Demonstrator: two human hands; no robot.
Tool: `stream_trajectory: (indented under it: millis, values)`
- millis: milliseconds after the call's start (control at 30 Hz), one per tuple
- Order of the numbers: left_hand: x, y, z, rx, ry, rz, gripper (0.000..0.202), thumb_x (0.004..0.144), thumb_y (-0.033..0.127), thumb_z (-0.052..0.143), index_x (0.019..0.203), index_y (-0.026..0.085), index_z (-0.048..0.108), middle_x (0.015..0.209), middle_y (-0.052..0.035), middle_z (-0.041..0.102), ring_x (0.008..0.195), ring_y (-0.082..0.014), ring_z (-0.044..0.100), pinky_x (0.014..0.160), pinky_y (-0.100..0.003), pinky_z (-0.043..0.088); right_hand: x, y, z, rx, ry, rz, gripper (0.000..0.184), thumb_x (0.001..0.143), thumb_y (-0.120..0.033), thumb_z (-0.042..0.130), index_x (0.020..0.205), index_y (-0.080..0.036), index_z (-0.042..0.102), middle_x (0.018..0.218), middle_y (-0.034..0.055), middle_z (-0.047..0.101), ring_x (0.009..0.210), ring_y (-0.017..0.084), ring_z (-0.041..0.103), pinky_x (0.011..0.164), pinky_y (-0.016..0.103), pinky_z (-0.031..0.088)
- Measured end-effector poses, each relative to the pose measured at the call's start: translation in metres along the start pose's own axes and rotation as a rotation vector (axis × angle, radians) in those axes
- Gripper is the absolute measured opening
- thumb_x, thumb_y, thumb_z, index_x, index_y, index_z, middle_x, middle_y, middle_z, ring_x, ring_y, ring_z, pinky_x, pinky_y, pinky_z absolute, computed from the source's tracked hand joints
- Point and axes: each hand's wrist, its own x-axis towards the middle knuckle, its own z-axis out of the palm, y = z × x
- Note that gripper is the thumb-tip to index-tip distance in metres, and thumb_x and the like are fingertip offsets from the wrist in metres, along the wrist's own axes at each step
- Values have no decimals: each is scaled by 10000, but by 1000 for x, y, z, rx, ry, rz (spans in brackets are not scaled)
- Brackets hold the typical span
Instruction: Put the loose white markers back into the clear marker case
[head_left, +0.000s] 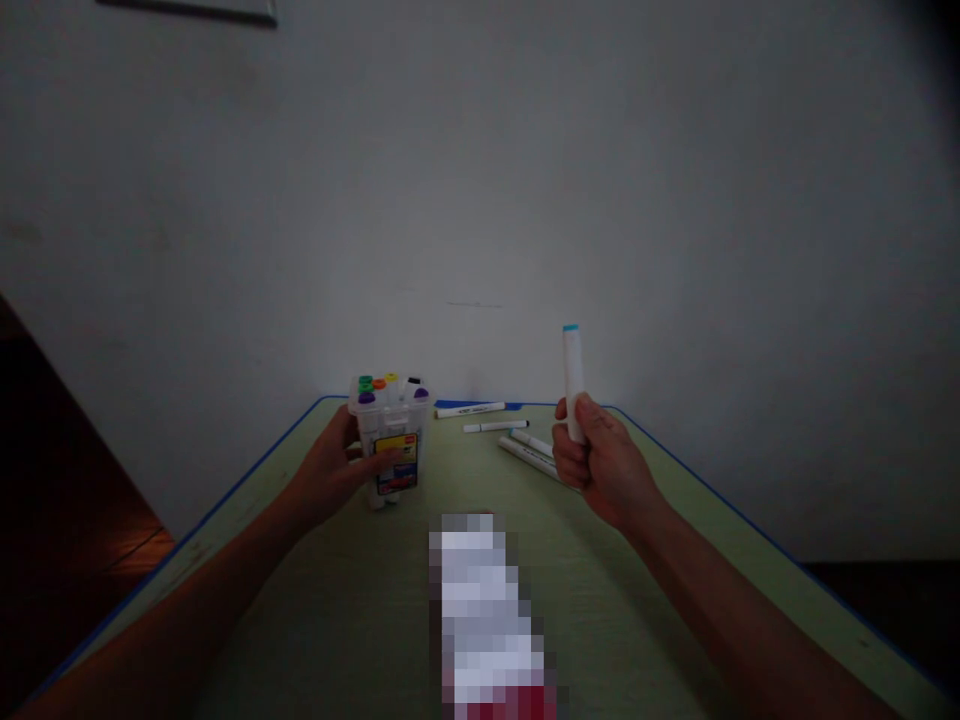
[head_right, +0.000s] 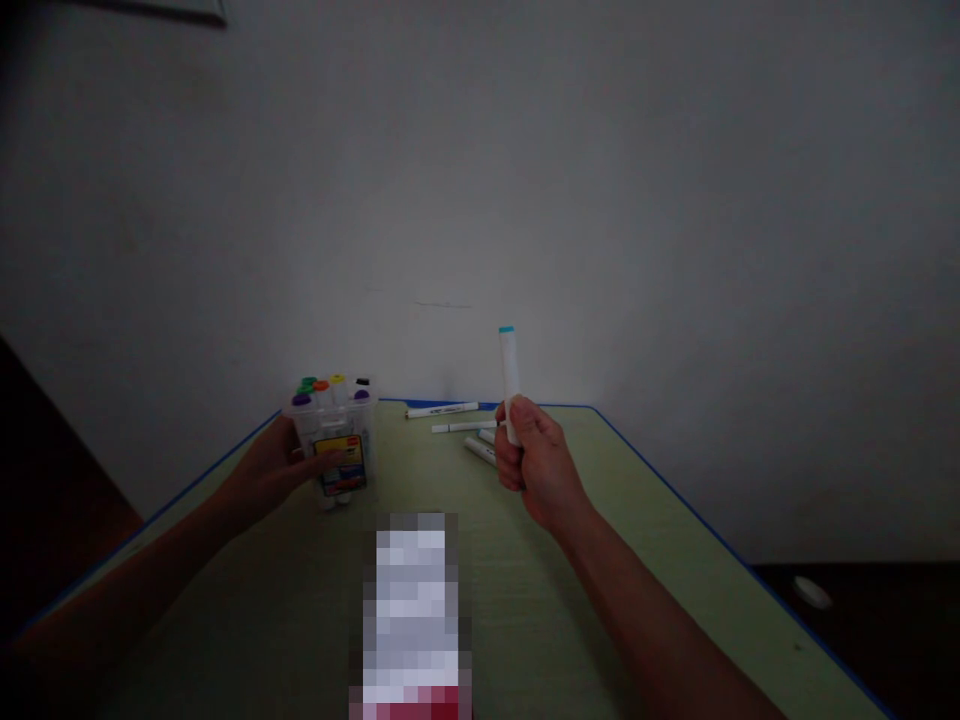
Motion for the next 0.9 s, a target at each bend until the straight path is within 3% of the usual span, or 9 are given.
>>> stream_trajectory:
  millis: [400, 600, 733, 900]
  values:
    - [2, -6, 1, 6, -12, 15, 510, 669, 371, 691, 1080, 180, 458, 1149, -119, 622, 1036, -266, 619, 876, -434, 508, 1, -1, -4, 13, 9, 35, 451, 588, -553, 718, 683, -200, 453, 429, -111, 315, 333, 20, 181, 320, 157, 115]
    - [1, -6, -1, 60, -2, 18, 492, 671, 391, 691, 1055, 187, 462, 1131, -117, 625, 1028, -274, 623, 864, -450, 514, 3, 0, -3, -10, 42, 44, 486, 632, -641, 639, 677, -198, 443, 411, -120, 278, 322, 19, 160, 313, 160, 92]
    - [0, -5, -1, 67, 7, 23, 489, 663, 404, 702, 1036, 192, 468, 1105, -112, 642, 1016, -279, 632, 848, -441, 528, 3, 2, -3, -34, 10, 5, 446, 643, -591, 660, 756, -197, 484, 406, -127, 303, 317, 21, 168, 314, 157, 106]
    - [1, -5, -1, 83, 15, 16, 503, 671, 418, 691, 1070, 212, 463, 1157, -111, 629, 1055, -282, 618, 846, -440, 532, 4, 2, -4, -14, 19, 2, 438, 637, -583, 660, 720, -201, 463, 417, -114, 350, 315, 22, 197, 310, 156, 120]
